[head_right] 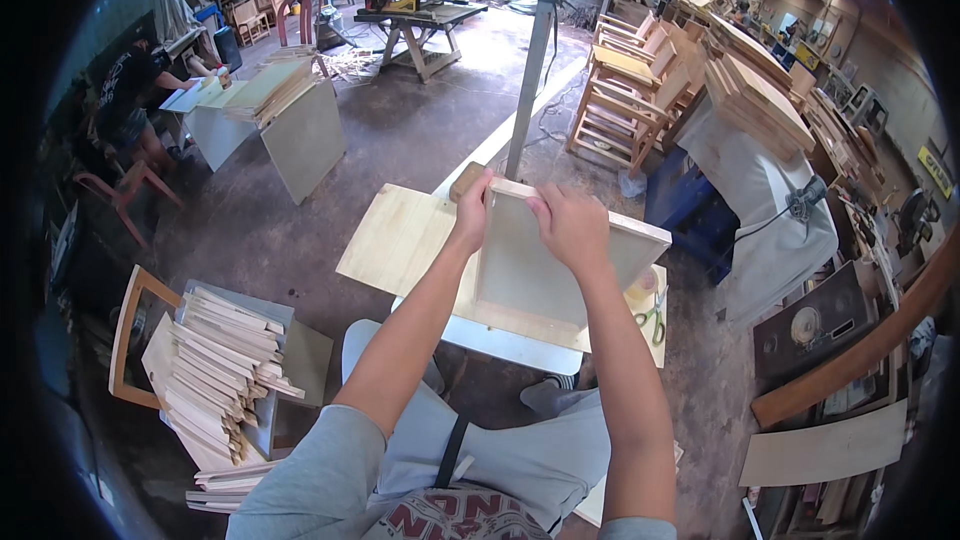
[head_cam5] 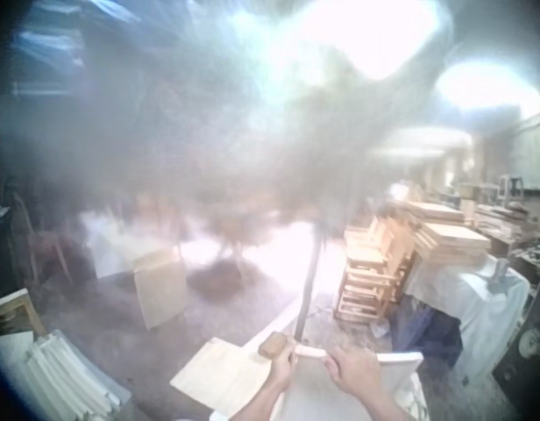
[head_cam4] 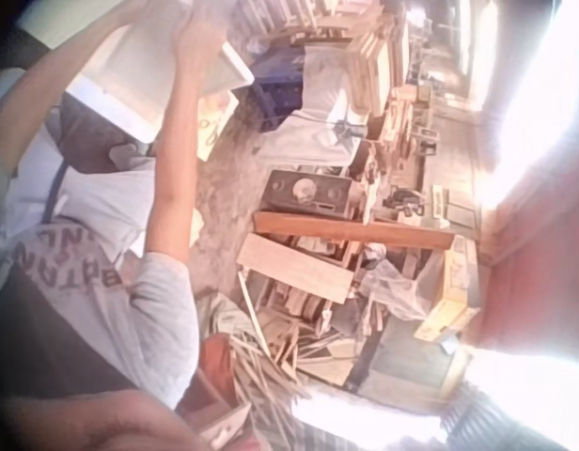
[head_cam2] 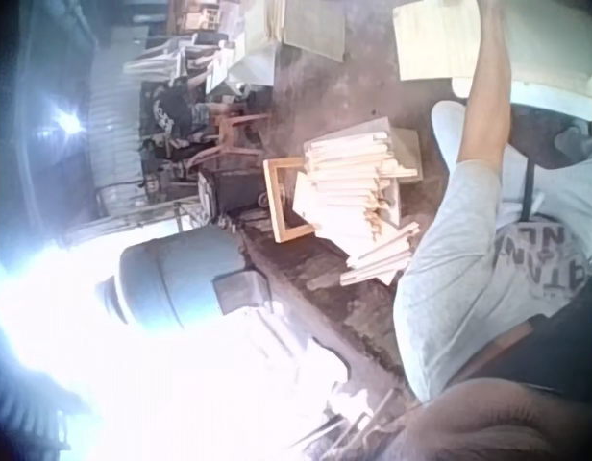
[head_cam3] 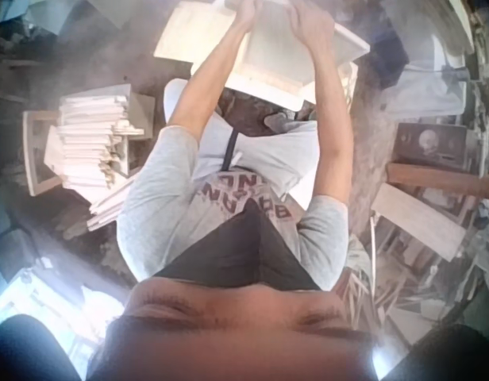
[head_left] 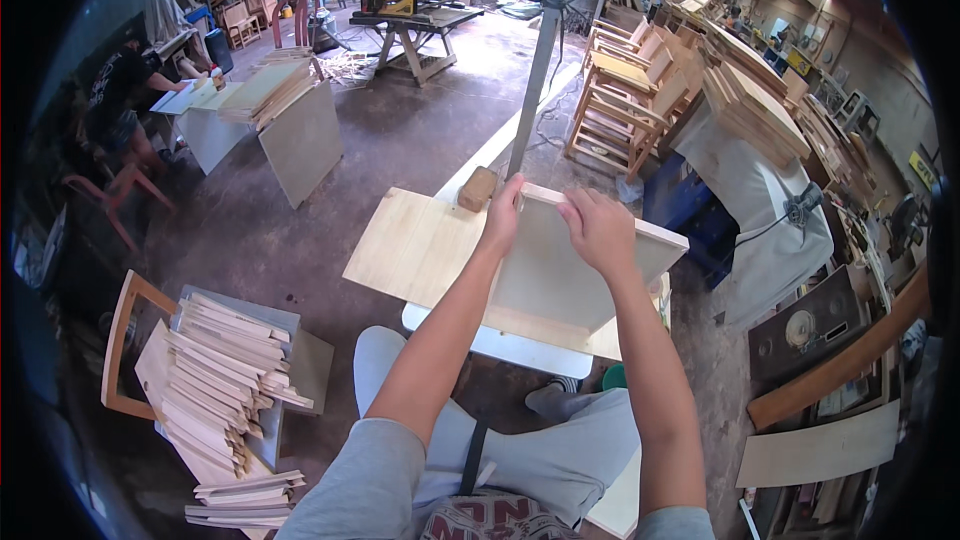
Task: Applying glue and tape to assemble components of a wooden box.
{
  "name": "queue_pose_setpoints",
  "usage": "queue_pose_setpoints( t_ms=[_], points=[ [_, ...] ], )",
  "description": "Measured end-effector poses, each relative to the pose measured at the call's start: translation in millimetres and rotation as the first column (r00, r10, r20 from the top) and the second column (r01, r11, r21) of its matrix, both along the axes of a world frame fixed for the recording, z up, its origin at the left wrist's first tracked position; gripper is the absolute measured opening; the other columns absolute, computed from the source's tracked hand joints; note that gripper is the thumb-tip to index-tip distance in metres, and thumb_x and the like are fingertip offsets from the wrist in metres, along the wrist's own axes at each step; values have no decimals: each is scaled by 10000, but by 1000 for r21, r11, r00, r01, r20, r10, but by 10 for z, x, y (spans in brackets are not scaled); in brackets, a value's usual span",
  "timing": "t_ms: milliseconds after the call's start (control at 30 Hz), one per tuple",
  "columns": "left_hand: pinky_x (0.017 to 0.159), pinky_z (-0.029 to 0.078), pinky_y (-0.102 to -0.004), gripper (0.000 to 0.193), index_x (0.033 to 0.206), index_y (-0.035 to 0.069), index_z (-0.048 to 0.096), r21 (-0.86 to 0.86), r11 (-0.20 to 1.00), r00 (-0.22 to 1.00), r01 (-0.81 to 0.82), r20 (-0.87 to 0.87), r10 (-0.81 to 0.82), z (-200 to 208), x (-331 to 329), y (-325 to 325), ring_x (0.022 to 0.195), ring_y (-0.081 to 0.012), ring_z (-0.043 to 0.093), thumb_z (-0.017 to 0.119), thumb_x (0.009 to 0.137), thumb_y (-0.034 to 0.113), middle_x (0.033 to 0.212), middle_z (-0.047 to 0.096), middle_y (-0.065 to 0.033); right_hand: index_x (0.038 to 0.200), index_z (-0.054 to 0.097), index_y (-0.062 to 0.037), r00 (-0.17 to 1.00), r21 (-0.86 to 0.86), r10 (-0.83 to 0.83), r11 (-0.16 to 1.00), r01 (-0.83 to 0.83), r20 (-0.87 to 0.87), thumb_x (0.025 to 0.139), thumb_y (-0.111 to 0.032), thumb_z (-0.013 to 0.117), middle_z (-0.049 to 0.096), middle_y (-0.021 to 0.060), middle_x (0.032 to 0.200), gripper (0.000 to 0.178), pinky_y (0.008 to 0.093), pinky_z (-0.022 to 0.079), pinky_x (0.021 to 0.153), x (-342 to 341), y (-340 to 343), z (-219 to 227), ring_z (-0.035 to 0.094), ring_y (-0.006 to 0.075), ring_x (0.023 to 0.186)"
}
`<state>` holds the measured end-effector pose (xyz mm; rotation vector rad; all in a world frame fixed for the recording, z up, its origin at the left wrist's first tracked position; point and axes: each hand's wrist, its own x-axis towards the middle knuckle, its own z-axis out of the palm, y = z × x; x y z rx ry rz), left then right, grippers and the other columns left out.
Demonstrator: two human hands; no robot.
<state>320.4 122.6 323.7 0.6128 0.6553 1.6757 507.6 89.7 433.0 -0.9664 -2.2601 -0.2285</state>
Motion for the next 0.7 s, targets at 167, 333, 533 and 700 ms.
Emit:
queue_pose_setpoints(
  t_ms=[167, 333, 533, 700],
  points=[
    [867, 485, -307, 410, 990, 68, 695, 10, 1000, 981, 12, -196, -10, 242, 93, -224, 909, -147, 626, 466, 1083, 394, 941, 677, -34, 1044, 708, -106, 999, 22, 25, 999, -24, -35, 970, -324, 637, 697, 99, 895, 240, 457, 513, 713, 104, -34, -23, 670, 338, 787],
    [877, 481, -357, 470, 993, 33, 718, 143, 960, 845, -240, -456, 279, 648, 148, -307, 930, -203, 633, 439, 1083, 401, 962, 697, -89, 1065, 695, -82, 987, 74, 46, 997, -35, -156, 972, -279, 641, 708, 125, 943, 224, 434, 523, 761, 77, -127, 86, 668, 349, 838],
    [840, 518, -467, 473, 963, 61, 751, 365, 917, 175, -162, -904, 390, 1666, 998, -583, 933, -396, 687, 462, 1009, 433, 940, 716, -241, 1220, 660, -26, 648, -387, -38, 827, -406, -761, 1048, -267, 570, 713, 68, 1131, 309, 346, 498, 922, 784, -96, -244, 670, 204, 1036],
    [805, 540, -510, 461, 872, 98, 806, 106, 994, -189, -4, -977, 103, 1054, 1688, -322, 855, -418, 708, 491, 938, 428, 862, 732, -225, 1391, 564, 3, 71, -227, -271, 606, -763, -960, 1059, -267, 530, 618, 64, 1347, 429, 329, 337, 1139, 1094, 12, -1520, 514, 161, 1292]
  ],
)
